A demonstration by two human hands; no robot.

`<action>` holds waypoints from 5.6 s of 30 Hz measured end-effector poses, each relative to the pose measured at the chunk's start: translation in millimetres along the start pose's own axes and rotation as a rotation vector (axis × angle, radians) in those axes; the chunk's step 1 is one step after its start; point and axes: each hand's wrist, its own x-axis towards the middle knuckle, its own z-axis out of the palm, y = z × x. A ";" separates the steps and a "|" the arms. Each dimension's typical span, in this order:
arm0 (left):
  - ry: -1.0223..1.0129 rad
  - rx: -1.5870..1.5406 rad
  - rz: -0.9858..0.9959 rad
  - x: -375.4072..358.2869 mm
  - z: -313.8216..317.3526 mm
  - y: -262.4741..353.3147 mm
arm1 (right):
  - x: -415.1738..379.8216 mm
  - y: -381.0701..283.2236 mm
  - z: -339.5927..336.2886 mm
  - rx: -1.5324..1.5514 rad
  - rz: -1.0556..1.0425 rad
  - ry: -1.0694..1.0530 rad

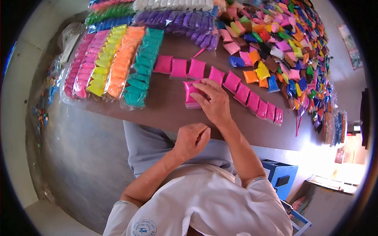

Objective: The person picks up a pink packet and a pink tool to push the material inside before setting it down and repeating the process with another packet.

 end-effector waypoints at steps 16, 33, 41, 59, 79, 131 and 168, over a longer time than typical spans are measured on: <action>0.001 0.094 0.081 -1.7 -1.3 -0.4 | 0.6 -15.7 -10.2 -0.459 -0.245 -0.072; 0.087 0.099 0.201 -4.7 6.3 -7.0 | -4.4 -3.2 -21.8 -0.137 -0.121 -0.053; 0.091 0.121 0.252 -6.8 5.9 -11.7 | -15.8 -13.1 -35.7 -0.330 -0.262 -0.207; -0.015 -0.019 -0.051 1.1 -7.1 2.9 | -30.1 2.9 -47.9 1.076 0.702 0.007; -0.033 -0.101 -0.175 8.9 -9.1 7.5 | -28.6 -3.4 -70.4 -0.464 0.161 -0.002; -0.359 0.165 -0.222 44.2 86.3 14.0 | -172.7 103.7 -244.3 -0.530 0.352 0.911; -0.300 0.266 -0.050 43.1 87.9 23.0 | -159.0 102.9 -285.7 0.391 0.823 0.467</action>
